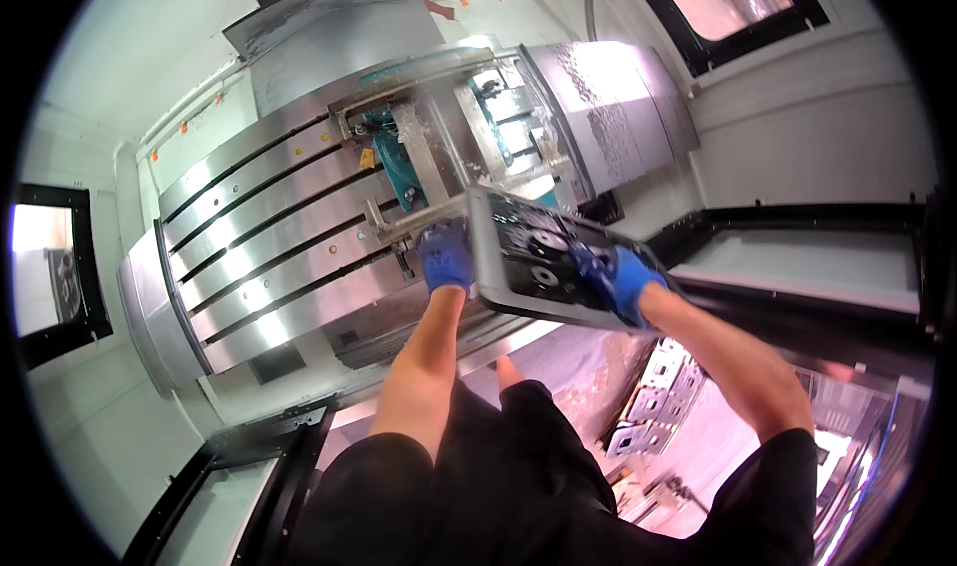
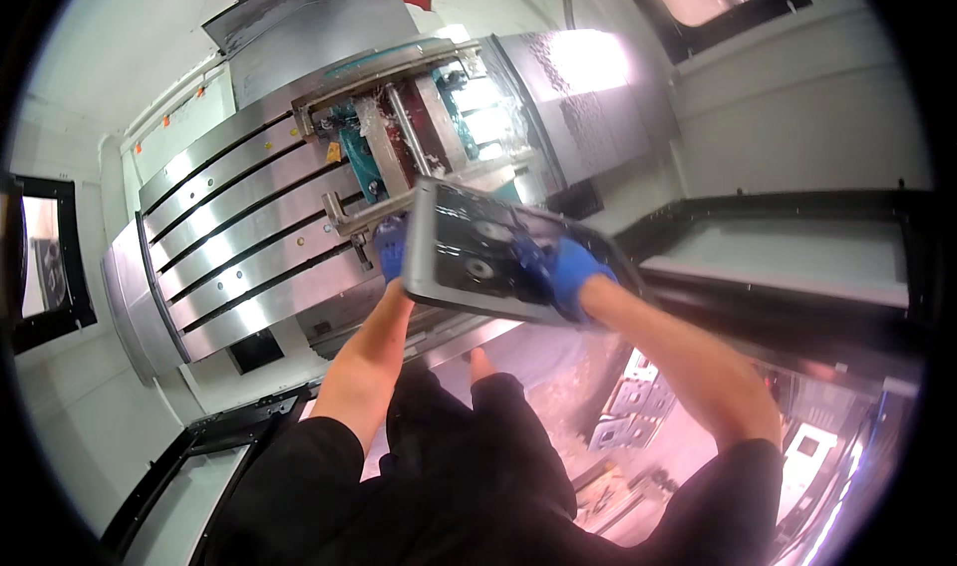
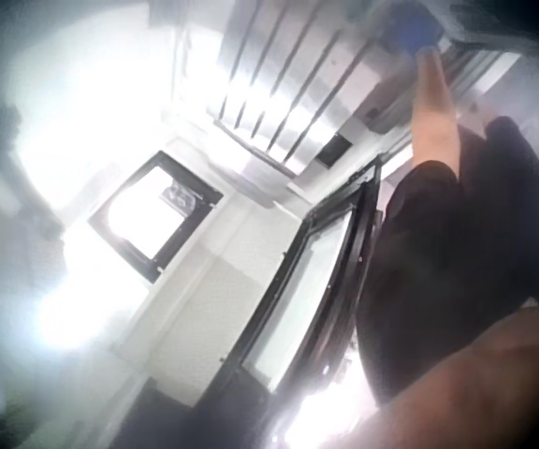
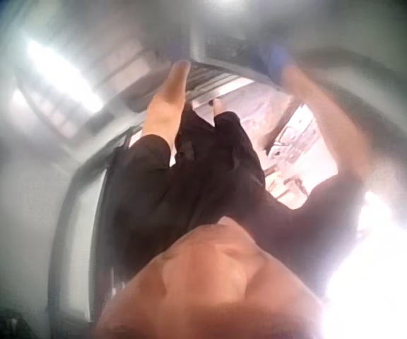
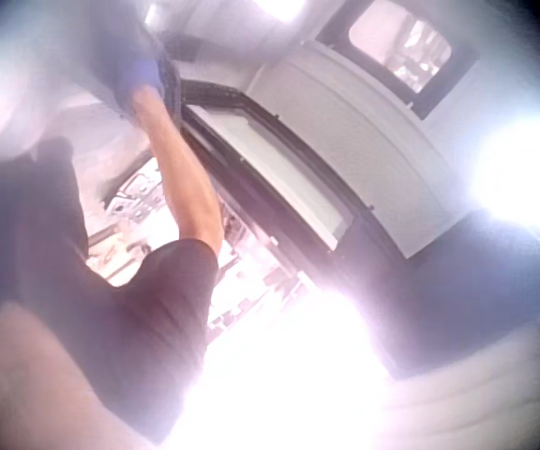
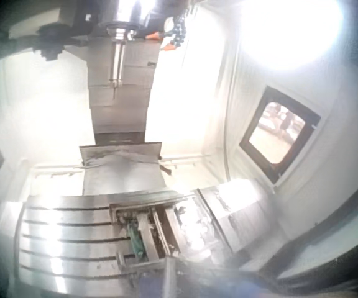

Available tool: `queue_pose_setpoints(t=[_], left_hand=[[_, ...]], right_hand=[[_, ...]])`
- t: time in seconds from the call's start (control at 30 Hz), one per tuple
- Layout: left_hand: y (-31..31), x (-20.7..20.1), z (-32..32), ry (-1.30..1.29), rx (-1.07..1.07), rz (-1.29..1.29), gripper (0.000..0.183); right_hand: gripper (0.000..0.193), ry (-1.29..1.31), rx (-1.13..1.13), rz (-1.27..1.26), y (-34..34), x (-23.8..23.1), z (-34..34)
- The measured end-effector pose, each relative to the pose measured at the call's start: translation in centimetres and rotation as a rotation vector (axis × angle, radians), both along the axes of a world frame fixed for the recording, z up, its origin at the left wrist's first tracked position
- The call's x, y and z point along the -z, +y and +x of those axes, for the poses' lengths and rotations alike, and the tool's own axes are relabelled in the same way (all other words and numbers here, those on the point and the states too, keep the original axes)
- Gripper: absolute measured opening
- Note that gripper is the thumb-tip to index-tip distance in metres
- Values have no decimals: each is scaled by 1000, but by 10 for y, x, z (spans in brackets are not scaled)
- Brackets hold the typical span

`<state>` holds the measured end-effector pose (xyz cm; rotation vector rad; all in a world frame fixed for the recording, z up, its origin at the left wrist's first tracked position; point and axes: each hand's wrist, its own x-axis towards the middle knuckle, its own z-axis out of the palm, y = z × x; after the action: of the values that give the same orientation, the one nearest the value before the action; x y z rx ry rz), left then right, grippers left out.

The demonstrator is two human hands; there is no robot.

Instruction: The person opens a cabinet to pour fluid from a container into a reservoir, walks across a workshop to retrieve a metal part from a pallet, and places the part onto a fixture inside a CNC machine before interacting with the control panel.

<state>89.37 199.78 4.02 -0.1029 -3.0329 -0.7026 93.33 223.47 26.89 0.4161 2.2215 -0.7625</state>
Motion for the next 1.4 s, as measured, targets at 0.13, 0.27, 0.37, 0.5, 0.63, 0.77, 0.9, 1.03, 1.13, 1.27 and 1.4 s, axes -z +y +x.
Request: queue_pose_setpoints(t=[0.13,0.27,0.37,0.5,0.63,0.77,0.9,1.03,1.13,1.27,1.4], left_hand=[[-11,-32,3,31,96,83,22],[-25,-42,17,70,155,294,31],[-36,-40,26,37,232,339,31],[-47,-39,54,-124,234,762,27],[-40,-74,101,-319,565,468,19],[8,-104,156,-550,942,184,17],[76,-81,200,-675,1148,-87,15],[107,-5,196,-638,1349,-24,17],[173,-6,246,-921,1224,-77,14],[205,27,217,-772,1672,-253,21],[304,98,249,-889,1880,-265,20]], right_hand=[[57,-208,456,5,19,27,132],[81,-319,1012,-87,29,80,296],[89,-421,1221,-145,33,130,418],[85,-553,1461,-175,3,151,553],[79,-640,1719,-204,-58,176,679],[74,-814,1998,-437,-141,207,779],[66,-690,2371,-646,-243,217,816],[54,-437,2399,-789,-308,221,800],[48,-319,2759,-921,-358,228,794],[44,-127,2954,-994,-375,248,762],[48,236,3203,-1177,-413,309,737]])
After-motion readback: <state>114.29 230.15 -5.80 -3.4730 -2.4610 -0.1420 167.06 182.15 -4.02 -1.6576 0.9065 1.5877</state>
